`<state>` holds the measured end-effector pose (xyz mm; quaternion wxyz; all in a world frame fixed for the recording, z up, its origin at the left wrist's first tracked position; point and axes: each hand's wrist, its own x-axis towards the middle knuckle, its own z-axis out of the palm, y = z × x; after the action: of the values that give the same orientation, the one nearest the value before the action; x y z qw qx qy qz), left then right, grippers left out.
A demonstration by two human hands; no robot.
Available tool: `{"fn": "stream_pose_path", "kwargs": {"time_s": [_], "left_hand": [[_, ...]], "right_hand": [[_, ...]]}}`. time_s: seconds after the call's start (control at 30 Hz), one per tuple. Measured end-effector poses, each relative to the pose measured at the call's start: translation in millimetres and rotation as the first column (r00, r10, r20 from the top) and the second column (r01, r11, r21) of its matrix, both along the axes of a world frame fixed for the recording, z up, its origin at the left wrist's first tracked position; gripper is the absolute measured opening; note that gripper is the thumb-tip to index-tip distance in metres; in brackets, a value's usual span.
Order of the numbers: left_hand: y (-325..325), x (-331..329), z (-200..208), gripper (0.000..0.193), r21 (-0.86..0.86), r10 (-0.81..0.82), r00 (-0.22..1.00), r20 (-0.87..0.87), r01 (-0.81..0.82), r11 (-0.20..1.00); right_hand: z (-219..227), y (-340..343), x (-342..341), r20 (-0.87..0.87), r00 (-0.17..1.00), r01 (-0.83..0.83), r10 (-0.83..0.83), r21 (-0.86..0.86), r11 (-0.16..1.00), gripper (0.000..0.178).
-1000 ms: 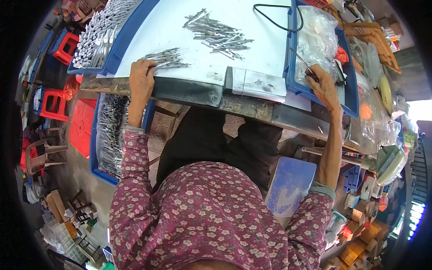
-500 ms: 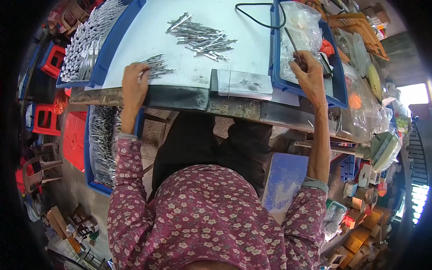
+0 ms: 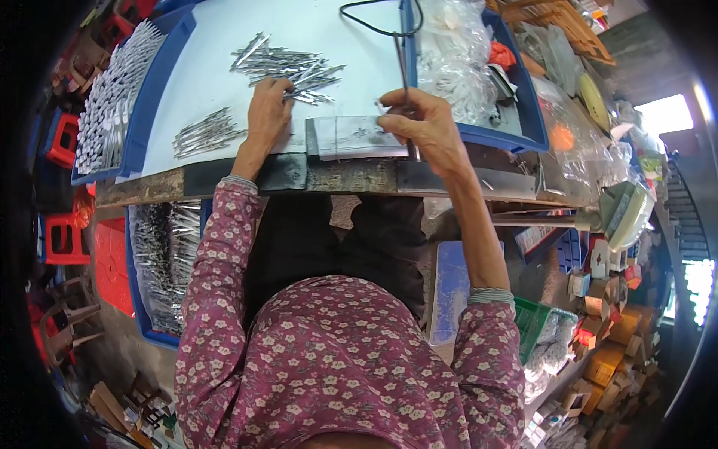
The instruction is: Assembling small metal components by inserting them into a specialized metal block template using a small tool.
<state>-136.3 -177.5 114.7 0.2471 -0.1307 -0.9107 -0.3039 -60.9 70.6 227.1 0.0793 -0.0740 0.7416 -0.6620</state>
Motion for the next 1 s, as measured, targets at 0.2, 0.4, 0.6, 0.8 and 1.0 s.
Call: {"fn": "stream_pose_path", "kwargs": {"time_s": [0.2, 0.4, 0.6, 0.8, 1.0], "left_hand": [[-2, -4, -1, 0.011, -0.065, 0.028, 0.999, -0.026, -0.029, 0.997], [-8, 11, 6, 0.009, 0.060, 0.063, 0.997, -0.047, -0.060, 0.996], [-13, 41, 37, 0.009, 0.383, 0.052, 0.997, 0.052, -0.068, 0.921], [-9, 83, 69, 0.010, 0.720, -0.287, 0.945, 0.157, 0.089, 0.688], [3, 103, 79, 0.009, 0.852, -0.574, 0.799, 0.178, 0.167, 0.497]], "right_hand": [[-7, -3, 1, 0.016, 1.000, 0.023, -0.022, -0.075, 0.997, 0.032], [-11, -4, 4, -0.009, 0.998, 0.058, -0.059, -0.021, 0.998, 0.031], [-10, -5, 7, -0.097, 0.994, 0.055, -0.051, 0.040, 0.998, 0.028], [4, -22, 25, -0.354, 0.935, 0.054, 0.020, 0.198, 0.979, 0.025], [14, -43, 41, -0.658, 0.701, 0.146, 0.275, 0.510, 0.848, 0.029]]}}
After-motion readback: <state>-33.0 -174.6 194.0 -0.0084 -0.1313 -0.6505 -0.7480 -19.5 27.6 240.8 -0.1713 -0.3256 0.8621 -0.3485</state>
